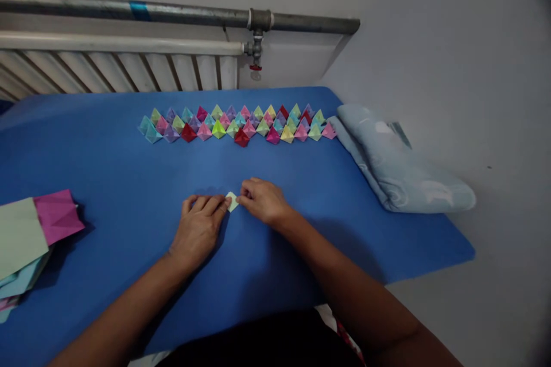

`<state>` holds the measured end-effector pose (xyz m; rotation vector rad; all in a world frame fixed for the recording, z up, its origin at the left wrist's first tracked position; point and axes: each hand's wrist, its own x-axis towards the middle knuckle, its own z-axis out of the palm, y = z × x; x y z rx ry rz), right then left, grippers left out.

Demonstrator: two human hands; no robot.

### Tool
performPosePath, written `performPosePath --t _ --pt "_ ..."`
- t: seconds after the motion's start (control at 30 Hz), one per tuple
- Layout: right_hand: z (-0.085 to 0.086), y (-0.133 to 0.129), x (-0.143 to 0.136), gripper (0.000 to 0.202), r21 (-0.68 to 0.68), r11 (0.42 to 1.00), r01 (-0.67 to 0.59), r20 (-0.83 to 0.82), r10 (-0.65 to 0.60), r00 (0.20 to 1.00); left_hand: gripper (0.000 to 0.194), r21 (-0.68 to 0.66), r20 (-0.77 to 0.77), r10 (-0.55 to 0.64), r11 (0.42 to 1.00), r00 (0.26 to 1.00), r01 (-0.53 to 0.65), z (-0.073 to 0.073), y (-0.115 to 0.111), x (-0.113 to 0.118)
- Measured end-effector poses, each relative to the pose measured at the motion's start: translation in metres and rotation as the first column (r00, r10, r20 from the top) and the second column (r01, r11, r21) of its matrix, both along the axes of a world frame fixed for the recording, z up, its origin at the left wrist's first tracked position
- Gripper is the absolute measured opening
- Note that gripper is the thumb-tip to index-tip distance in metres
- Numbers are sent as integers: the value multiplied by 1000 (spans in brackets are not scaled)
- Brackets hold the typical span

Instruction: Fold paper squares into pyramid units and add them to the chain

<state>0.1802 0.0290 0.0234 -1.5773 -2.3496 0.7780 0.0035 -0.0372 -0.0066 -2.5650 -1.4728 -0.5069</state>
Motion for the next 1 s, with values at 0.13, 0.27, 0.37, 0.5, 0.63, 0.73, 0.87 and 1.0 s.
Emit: performPosePath --t 0.13,0.27,0.37,0.5,0.63,0.73,0.87,1.0 --pt "0 5 3 8 -46 999 -8 -76 4 997 44 -5 56 15 1000 998 -15 -2 -4 1" --pt "4 9 3 7 -100 995 0 -86 -8 996 40 -14 80 17 1000 997 -16 0 -1 1" --pt "7 10 1 7 -144 989 21 -69 -32 997 31 -161 70 24 987 997 -13 12 17 -1" --pt "5 10 1 6 -143 989 46 -95 -60 994 26 -483 34 19 876 999 0 37 58 0" --pt "-4 11 7 3 -173 984 34 -207 -70 976 16 -650 -7 -10 760 1000 3 53 91 5" --pt "-7 13 12 3 -265 964 15 -359 -113 926 9 -694 -9 -36 720 999 20 57 100 9" --pt "-8 16 16 5 -336 942 -2 -451 -160 878 6 -709 9 -7 705 1000 11 56 97 10" --pt "-7 14 17 4 -309 951 1 -444 -145 884 3 -759 60 57 651 997 9 54 87 0"
